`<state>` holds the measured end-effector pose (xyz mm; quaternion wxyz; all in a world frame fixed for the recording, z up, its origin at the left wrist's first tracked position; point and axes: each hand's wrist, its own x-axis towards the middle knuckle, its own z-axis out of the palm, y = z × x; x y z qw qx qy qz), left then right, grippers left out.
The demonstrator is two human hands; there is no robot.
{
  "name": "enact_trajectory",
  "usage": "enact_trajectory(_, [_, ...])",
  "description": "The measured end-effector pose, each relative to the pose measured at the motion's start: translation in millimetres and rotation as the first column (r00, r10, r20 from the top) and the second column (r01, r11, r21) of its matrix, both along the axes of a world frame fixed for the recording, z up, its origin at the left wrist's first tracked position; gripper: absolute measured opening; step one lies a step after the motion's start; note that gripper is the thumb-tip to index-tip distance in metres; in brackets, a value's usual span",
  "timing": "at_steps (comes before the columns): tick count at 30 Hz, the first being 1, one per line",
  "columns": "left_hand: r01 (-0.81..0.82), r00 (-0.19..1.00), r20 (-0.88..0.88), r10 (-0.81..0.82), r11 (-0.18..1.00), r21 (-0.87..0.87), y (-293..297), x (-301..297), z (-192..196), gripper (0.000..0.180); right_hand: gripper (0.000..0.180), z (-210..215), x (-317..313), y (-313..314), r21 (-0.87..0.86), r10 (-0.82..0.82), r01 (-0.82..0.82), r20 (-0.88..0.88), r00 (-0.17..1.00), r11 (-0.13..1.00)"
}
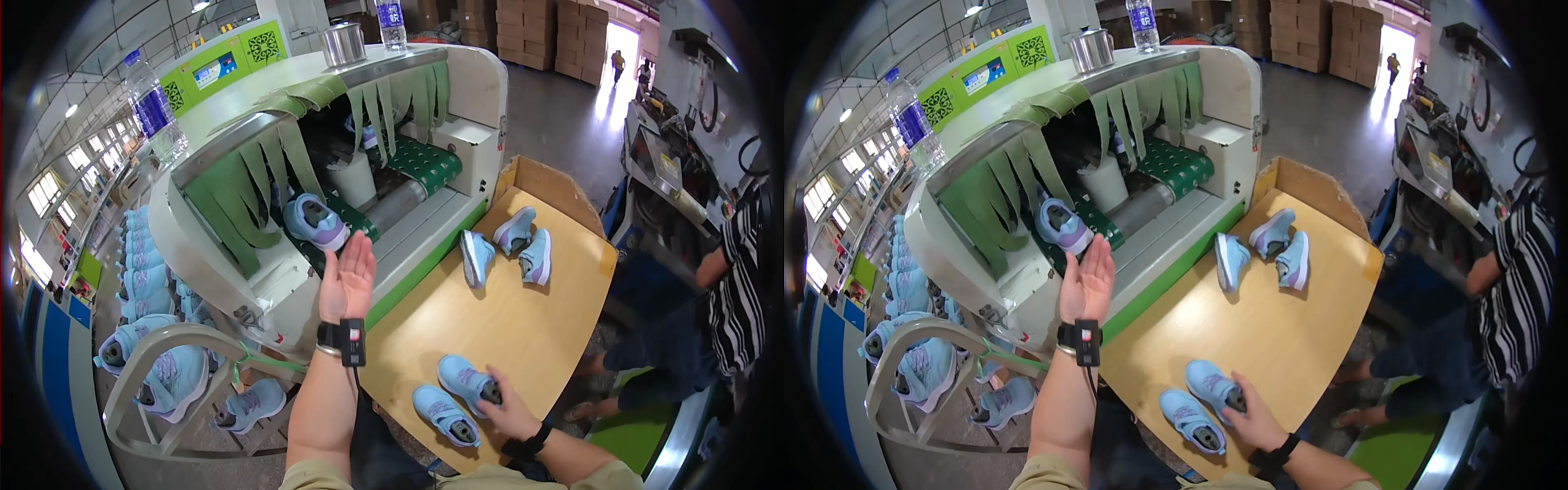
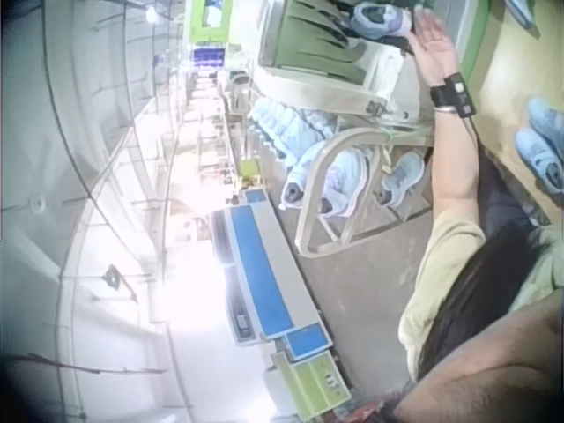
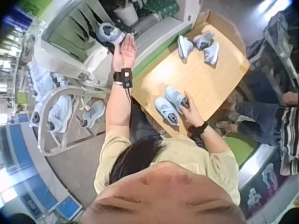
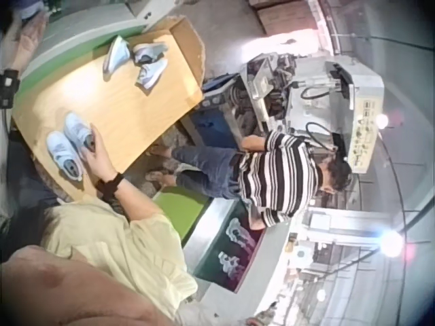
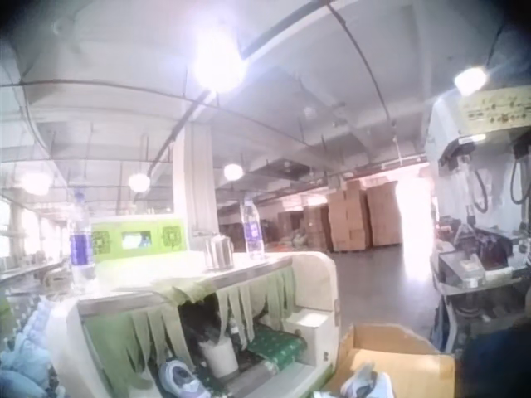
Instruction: The person picks up light blue sneakers from a table, turns them over, and places them onto a conveyor belt. The person repeats this process for multiple pairs of shoes throughout the clip.
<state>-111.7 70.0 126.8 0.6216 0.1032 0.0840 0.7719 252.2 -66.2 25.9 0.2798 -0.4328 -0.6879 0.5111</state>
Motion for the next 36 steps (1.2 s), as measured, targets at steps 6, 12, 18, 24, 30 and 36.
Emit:
enact_trajectory(6, [0.310, 0.949, -0.033, -0.312, 0.949, -0.050, -46, 33, -50, 0.051, 0.070, 85, -31, 154, 0.391, -0.067, 0.123, -0.153, 0.986, 0.912])
enact_trajectory(12, [0.234, 0.940, -0.148, -0.309, 0.894, -0.381, -49, 56, -81, 0.040, 0.060, 199, -161, 345, 0.724, -0.008, 0.130, -0.169, 0.986, 0.677])
enact_trajectory(18, [0.279, 0.926, -0.149, -0.347, 0.895, -0.347, -32, 53, -101, 0.039, 0.060, 121, -209, 392, 0.719, -0.210, 0.162, -0.023, 0.977, 0.675])
enact_trajectory(24, [0.258, 0.904, -0.229, -0.362, 0.888, -0.381, -45, 52, -88, 0.045, 0.051, 38, -111, 349, 0.793, -0.722, 0.408, 0.057, 0.690, 0.453])
enact_trajectory(30, [0.240, 0.907, -0.236, -0.348, 0.890, -0.388, -40, 47, -98, 0.039, 0.098, -11, 42, 263, 0.575, -0.628, 0.257, 0.679, 0.380, 0.777])
enact_trajectory(36, [0.236, 0.895, -0.253, -0.367, 0.872, -0.429, -41, 62, -92, 0.037, 0.086, -24, 81, 181, 0.609, -0.647, 0.281, 0.541, 0.537, 0.742])
